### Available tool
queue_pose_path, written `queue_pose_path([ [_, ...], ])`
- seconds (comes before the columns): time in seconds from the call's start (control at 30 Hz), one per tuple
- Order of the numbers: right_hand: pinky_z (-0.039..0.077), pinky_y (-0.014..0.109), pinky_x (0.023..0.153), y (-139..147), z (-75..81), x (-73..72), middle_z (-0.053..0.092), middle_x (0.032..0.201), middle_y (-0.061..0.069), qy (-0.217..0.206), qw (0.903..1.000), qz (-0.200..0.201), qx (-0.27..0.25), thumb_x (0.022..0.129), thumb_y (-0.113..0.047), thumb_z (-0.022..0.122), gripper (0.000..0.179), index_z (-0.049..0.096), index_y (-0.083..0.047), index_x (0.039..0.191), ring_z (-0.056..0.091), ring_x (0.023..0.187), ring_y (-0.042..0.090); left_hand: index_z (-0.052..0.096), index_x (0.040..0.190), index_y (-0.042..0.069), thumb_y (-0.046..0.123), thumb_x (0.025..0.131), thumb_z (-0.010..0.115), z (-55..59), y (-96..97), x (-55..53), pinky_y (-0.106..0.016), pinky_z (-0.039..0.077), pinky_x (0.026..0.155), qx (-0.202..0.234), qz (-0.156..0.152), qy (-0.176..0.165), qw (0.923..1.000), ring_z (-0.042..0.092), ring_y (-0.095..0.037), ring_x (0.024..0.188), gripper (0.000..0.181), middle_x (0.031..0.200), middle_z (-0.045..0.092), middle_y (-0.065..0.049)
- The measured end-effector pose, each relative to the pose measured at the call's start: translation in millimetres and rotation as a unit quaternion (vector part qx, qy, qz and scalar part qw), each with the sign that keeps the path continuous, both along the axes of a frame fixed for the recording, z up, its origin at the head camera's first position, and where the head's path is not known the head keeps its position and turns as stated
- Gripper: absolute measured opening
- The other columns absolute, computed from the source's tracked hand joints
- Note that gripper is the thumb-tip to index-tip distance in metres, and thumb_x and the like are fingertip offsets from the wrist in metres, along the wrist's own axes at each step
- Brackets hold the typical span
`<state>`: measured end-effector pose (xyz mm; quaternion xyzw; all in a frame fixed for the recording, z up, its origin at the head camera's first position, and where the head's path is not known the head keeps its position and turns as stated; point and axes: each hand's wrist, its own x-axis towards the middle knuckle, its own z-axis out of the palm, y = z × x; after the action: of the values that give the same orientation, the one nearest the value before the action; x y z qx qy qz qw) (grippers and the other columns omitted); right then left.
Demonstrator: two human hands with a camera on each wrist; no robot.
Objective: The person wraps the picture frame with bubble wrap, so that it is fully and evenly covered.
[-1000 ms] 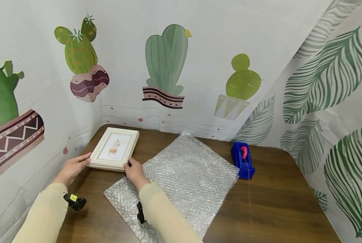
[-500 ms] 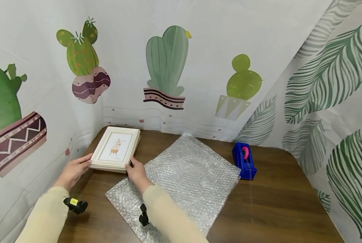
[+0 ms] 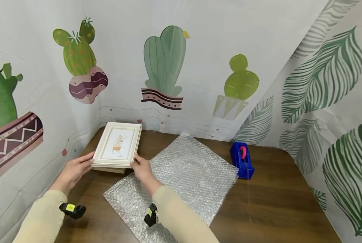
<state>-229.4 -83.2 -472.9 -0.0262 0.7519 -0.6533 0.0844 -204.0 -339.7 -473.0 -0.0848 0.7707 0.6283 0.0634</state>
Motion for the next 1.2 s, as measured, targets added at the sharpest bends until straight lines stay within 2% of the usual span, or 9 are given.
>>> queue_pose_path([
  [0.1, 0.046, 0.036, 0.115, 7.0, 0.9, 2.0, 0.048, 0.156, 0.018, -0.002, 0.9998, 0.002, -0.021, 0.097, -0.003, 0.061, 0.051, 0.049, 0.007, 0.145, 0.049, 0.144, 0.035, 0.034, 0.152, 0.013, 0.029, 0.103, 0.063, 3.1, 5.0, 2.2, -0.001, 0.050, 0.085, 0.013, -0.002, 0.003, 0.9999, 0.053, 0.029, 0.094, 0.060, 0.130, 0.045, 0.036],
  [0.3, 0.051, 0.036, 0.111, 22.9, 2.6, 8.0, 0.047, 0.156, 0.022, -0.025, 0.9978, 0.018, -0.058, 0.098, -0.003, 0.060, 0.054, 0.045, 0.005, 0.149, 0.052, 0.141, 0.034, 0.032, 0.153, 0.005, 0.028, 0.104, 0.062, 9.6, 17.5, 6.5, -0.001, 0.049, 0.085, -0.006, -0.014, 0.012, 0.9998, 0.052, 0.029, 0.096, 0.062, 0.155, 0.030, 0.001],
  [0.37, 0.052, 0.036, 0.110, 29.7, 4.1, 10.2, 0.047, 0.155, 0.024, -0.031, 0.9973, 0.024, -0.063, 0.098, -0.004, 0.059, 0.055, 0.043, 0.004, 0.150, 0.056, 0.138, 0.034, 0.030, 0.152, -0.001, 0.026, 0.104, 0.061, 12.1, 23.3, 8.0, -0.002, 0.049, 0.085, -0.008, -0.017, 0.020, 0.9996, 0.051, 0.029, 0.098, 0.064, 0.156, 0.027, -0.003],
  [0.57, 0.053, 0.039, 0.109, 54.0, 8.5, 15.2, 0.041, 0.158, 0.027, -0.039, 0.9952, 0.038, -0.082, 0.099, -0.003, 0.058, 0.057, 0.040, 0.007, 0.152, 0.056, 0.138, 0.037, 0.031, 0.150, -0.004, 0.019, 0.103, 0.061, 14.5, 45.2, 12.2, -0.003, 0.049, 0.085, 0.016, -0.011, 0.030, 0.9993, 0.051, 0.027, 0.099, 0.060, 0.138, 0.048, 0.029],
  [0.63, 0.052, 0.041, 0.110, 62.7, 10.1, 18.0, 0.040, 0.159, 0.027, -0.040, 0.9945, 0.039, -0.088, 0.099, -0.001, 0.058, 0.056, 0.040, 0.009, 0.151, 0.053, 0.140, 0.039, 0.034, 0.150, -0.002, 0.018, 0.104, 0.060, 13.6, 54.7, 14.7, -0.003, 0.050, 0.084, 0.002, -0.004, 0.033, 0.9994, 0.052, 0.027, 0.097, 0.056, 0.142, 0.048, 0.022],
  [0.8, 0.054, 0.043, 0.108, 84.8, 11.1, 24.4, 0.046, 0.156, 0.026, -0.027, 0.9974, 0.038, -0.056, 0.098, -0.004, 0.059, 0.054, 0.044, 0.006, 0.150, 0.054, 0.139, 0.040, 0.037, 0.151, -0.002, 0.019, 0.105, 0.058, 12.7, 79.4, 21.5, -0.003, 0.049, 0.084, -0.036, 0.001, 0.039, 0.9986, 0.050, 0.028, 0.098, 0.054, 0.155, 0.034, -0.014],
  [0.97, 0.052, 0.045, 0.110, 107.2, 13.0, 31.9, 0.045, 0.157, 0.024, -0.028, 0.9983, 0.032, -0.040, 0.098, -0.006, 0.059, 0.055, 0.046, 0.002, 0.150, 0.053, 0.140, 0.040, 0.036, 0.153, 0.000, 0.020, 0.106, 0.057, 14.4, 101.1, 26.7, -0.002, 0.048, 0.085, -0.028, -0.008, 0.014, 0.9995, 0.048, 0.028, 0.097, 0.055, 0.162, 0.032, -0.019],
  [1.1, 0.051, 0.046, 0.111, 126.2, 14.7, 41.2, 0.044, 0.159, 0.023, -0.035, 0.9985, 0.025, -0.034, 0.099, -0.007, 0.059, 0.054, 0.047, -0.001, 0.151, 0.052, 0.141, 0.040, 0.038, 0.154, 0.004, 0.023, 0.106, 0.056, 16.8, 118.1, 31.3, -0.007, 0.050, 0.090, -0.047, -0.021, -0.001, 0.9987, 0.058, 0.005, 0.122, 0.054, 0.162, 0.035, -0.017],
  [1.2, 0.050, 0.048, 0.112, 140.8, 13.7, 49.0, 0.042, 0.160, 0.023, -0.033, 0.9986, 0.026, -0.032, 0.100, -0.008, 0.058, 0.054, 0.046, -0.002, 0.152, 0.051, 0.142, 0.040, 0.041, 0.153, 0.004, 0.024, 0.106, 0.057, 17.2, 131.0, 35.9, -0.017, 0.053, 0.099, -0.061, -0.029, 0.002, 0.9977, 0.048, -0.024, 0.143, 0.053, 0.160, 0.038, -0.015],
])
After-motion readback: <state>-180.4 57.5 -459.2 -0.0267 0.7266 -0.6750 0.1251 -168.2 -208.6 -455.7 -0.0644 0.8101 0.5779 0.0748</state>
